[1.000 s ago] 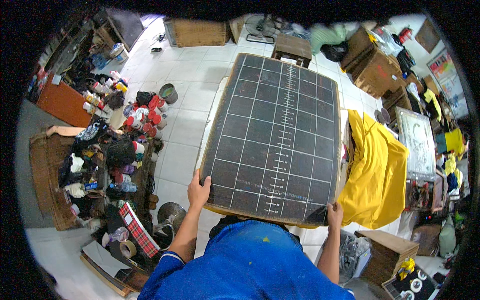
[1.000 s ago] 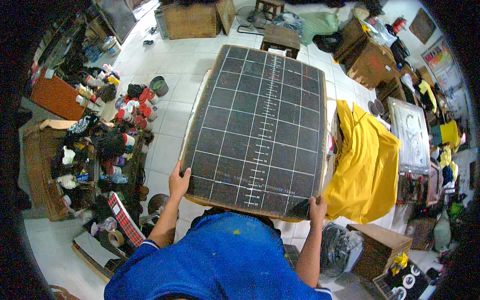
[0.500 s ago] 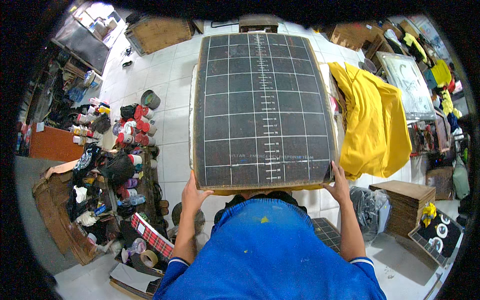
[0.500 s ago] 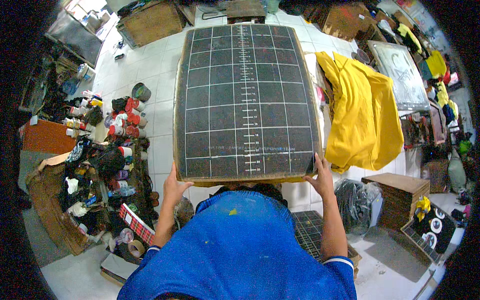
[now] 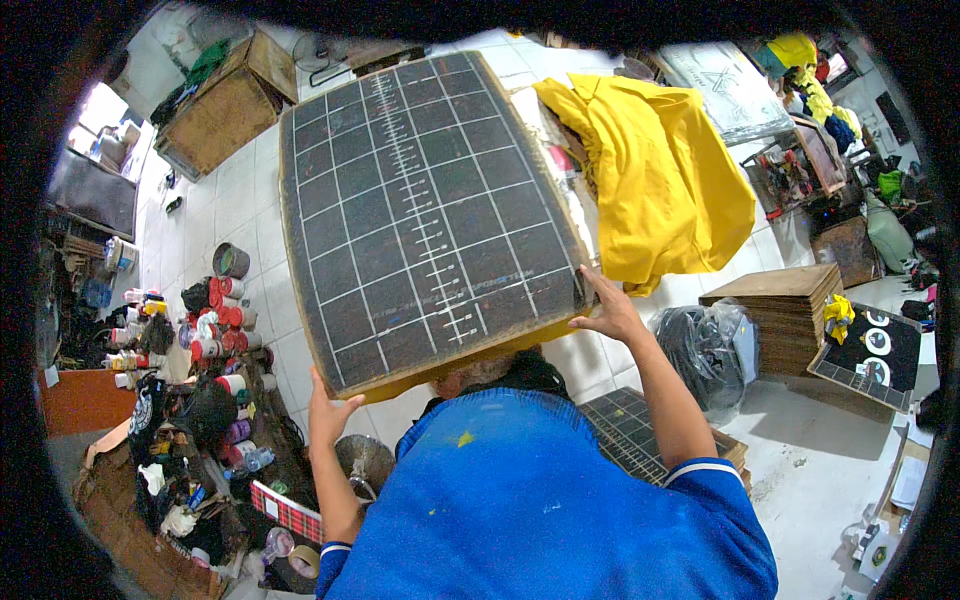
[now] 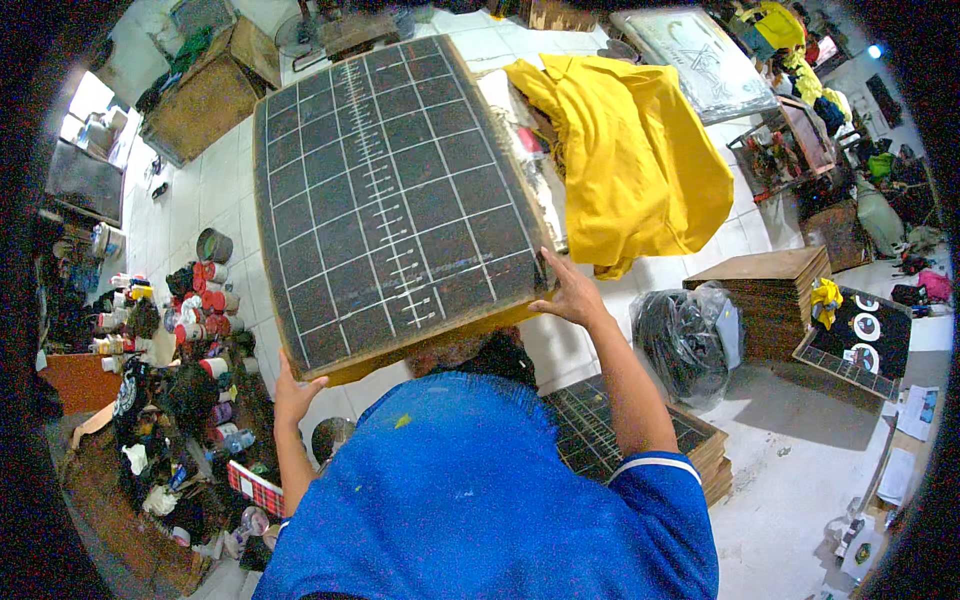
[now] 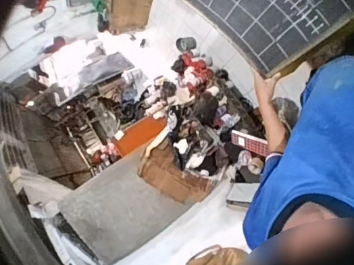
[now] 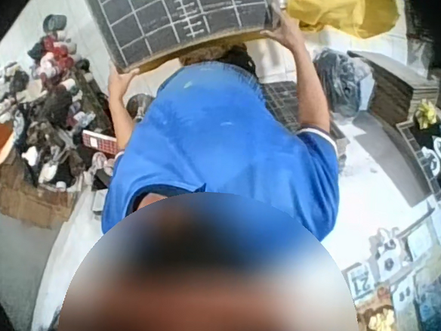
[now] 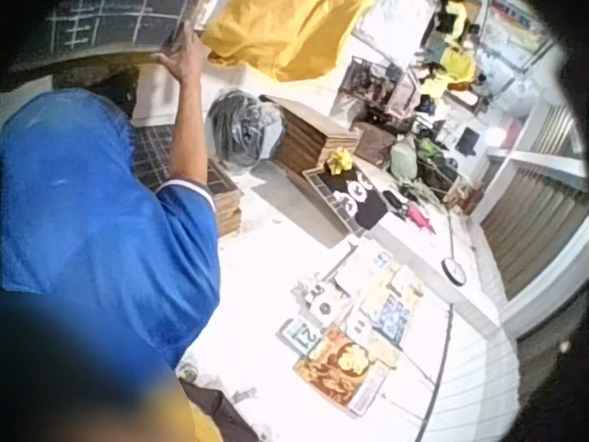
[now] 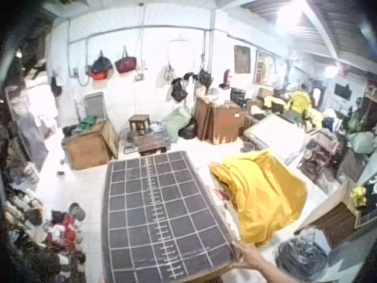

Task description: The person lays a yellow garment on a gridded cutting mat, aligns it, and uses scissors to cut along the center seam. They then fold the garment and continue cutting to separate the pieces.

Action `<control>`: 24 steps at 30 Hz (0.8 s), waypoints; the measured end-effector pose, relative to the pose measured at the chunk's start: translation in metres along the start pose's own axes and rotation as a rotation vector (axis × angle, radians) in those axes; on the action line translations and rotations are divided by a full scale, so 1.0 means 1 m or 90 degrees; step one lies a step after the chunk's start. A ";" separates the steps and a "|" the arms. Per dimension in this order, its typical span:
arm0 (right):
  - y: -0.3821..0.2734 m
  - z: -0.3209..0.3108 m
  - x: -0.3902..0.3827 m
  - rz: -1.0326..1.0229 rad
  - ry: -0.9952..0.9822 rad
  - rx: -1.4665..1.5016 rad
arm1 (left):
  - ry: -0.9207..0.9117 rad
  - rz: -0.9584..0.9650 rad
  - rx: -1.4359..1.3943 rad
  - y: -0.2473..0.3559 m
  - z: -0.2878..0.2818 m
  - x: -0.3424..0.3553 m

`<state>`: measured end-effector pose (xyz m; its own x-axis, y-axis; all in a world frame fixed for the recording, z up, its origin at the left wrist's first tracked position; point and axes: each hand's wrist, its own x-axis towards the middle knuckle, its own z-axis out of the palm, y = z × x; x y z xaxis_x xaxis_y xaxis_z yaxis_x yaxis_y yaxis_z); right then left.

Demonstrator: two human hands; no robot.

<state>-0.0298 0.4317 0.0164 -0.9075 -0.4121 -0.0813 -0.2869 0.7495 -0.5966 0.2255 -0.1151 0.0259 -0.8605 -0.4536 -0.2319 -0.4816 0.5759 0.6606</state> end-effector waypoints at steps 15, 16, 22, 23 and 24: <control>0.130 -0.019 0.039 -0.072 0.005 -0.481 | 0.094 0.016 0.194 0.187 0.187 0.054; 0.134 -0.016 0.040 -0.102 0.038 -0.486 | 0.062 -0.027 0.226 0.195 0.196 0.054; 0.160 -0.002 0.045 -0.213 0.122 -0.494 | 0.048 -0.011 0.282 0.194 0.200 0.050; 0.161 -0.001 0.045 -0.215 0.113 -0.481 | 0.040 -0.006 0.278 0.191 0.198 0.051; 0.162 0.000 0.045 -0.201 0.077 -0.461 | 0.031 -0.006 0.280 0.187 0.197 0.052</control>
<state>-0.1171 0.5352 -0.0839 -0.7650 -0.6332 0.1172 -0.6264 0.7740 0.0927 0.0580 0.1031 -0.0026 -0.8520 -0.4856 -0.1957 -0.5233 0.8015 0.2895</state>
